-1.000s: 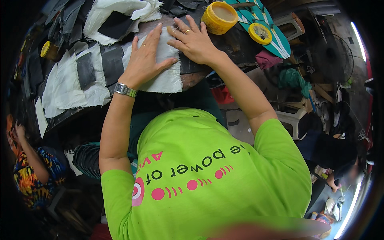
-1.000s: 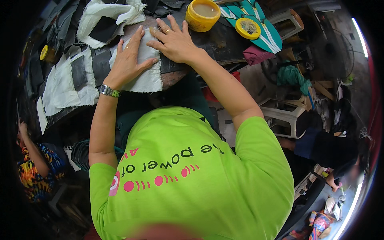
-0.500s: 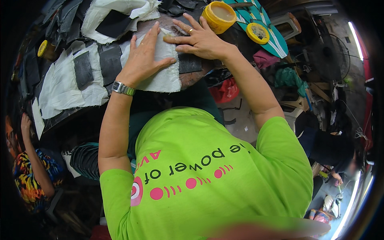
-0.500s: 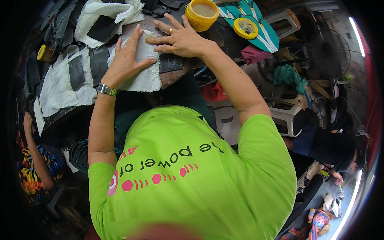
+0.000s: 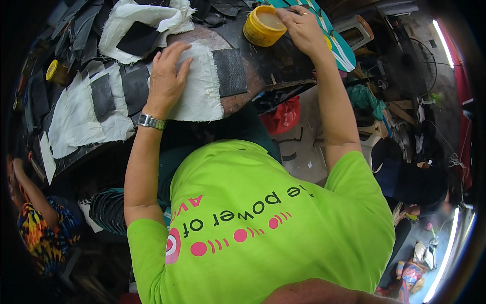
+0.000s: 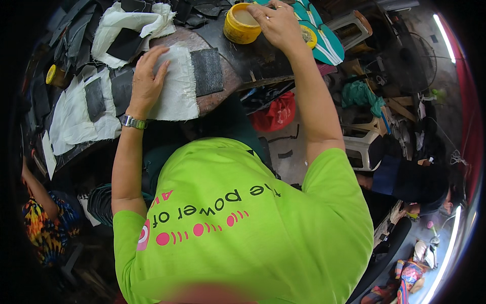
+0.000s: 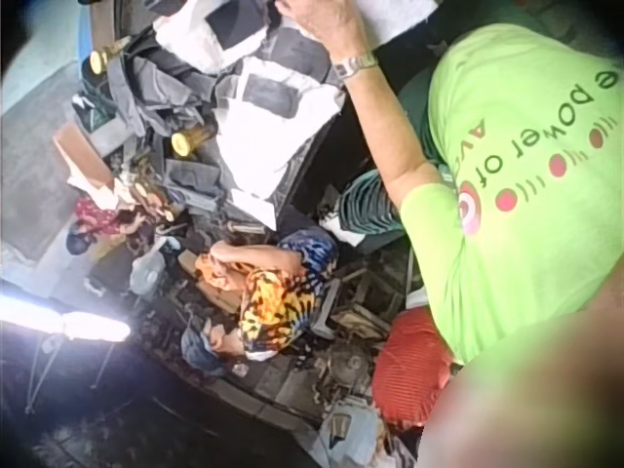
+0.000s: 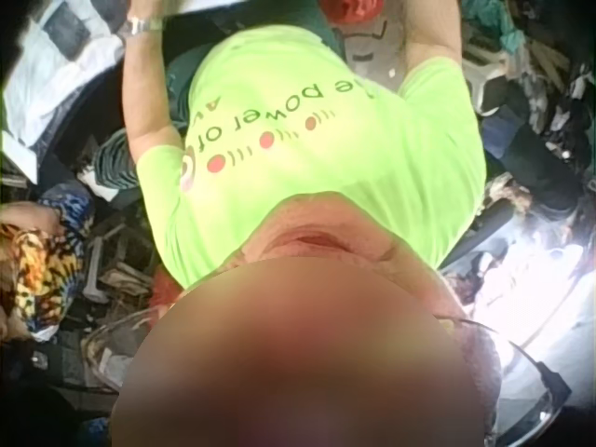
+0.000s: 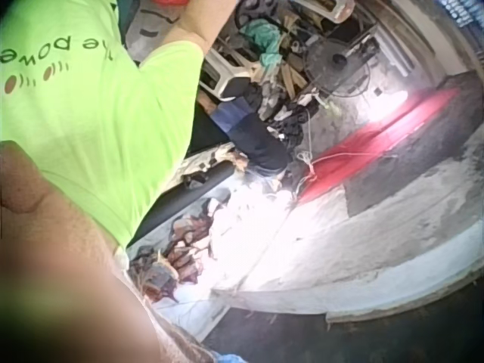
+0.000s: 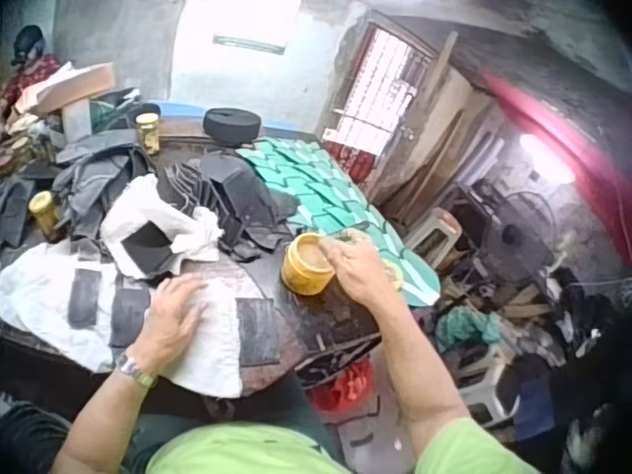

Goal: The person repeatedly applies a viscous substance from a yellow container onto small rectangular fabric pieces using a small tool. They spread the substance evenly across each piece and place it back on the work surface. The process is repeated for multiple fabric pieces.

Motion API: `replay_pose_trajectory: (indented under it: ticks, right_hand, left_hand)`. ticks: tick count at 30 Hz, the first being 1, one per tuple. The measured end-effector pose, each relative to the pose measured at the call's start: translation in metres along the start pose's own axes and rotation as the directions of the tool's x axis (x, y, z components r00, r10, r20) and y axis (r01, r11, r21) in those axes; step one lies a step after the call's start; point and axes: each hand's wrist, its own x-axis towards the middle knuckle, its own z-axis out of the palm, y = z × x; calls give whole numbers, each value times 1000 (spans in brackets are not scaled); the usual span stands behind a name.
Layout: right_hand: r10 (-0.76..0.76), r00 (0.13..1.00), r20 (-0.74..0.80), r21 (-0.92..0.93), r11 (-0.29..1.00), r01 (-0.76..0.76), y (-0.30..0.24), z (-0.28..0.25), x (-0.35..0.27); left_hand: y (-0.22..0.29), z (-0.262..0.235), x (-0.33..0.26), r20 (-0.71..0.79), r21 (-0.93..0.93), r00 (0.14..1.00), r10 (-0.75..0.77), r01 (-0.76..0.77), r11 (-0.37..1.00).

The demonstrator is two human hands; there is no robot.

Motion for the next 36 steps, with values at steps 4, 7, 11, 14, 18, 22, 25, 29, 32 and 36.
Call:
replay_pose_trajectory:
  ticks: [4,7,11,14,18,22,25,29,32,36]
  right_hand:
    - [24,999,48,-303,953,-8,13,6,5]
    - [142,976,-164,-104,982,-160,-1,-4,1]
    - [498,785,369,-328,860,-391,-35,-8,-14]
    - [1,891,454,416,884,-213,-67,4,-41]
    - [-363,859,361,294,918,264,-113,37,-71]
    - [-402,860,315,125,916,383,-126,52,-78]
    - [-430,829,358,120,902,416,-121,48,-83]
    - [-496,779,384,204,868,452,-118,38,-101]
    - [-527,778,343,214,850,481,-122,34,-114]
    - [-577,755,311,253,816,520,-128,25,-124]
  left_hand:
    - [1,12,-7,46,284,995,94,-103,953]
    - [1,17,-6,17,325,991,136,-134,936]
    - [-3,16,0,60,344,989,136,-148,927]
    - [-5,13,-2,106,330,984,143,-171,929]
    - [-7,9,-2,163,345,978,129,-179,921]
    - [-8,6,-2,183,344,977,105,-164,924]
    - [-7,5,0,169,317,980,106,-155,935]
    - [-6,4,10,112,294,989,95,-124,948]
    - [-7,4,26,74,186,997,30,-43,982]
    - [-5,8,37,-28,252,1000,10,-2,968]
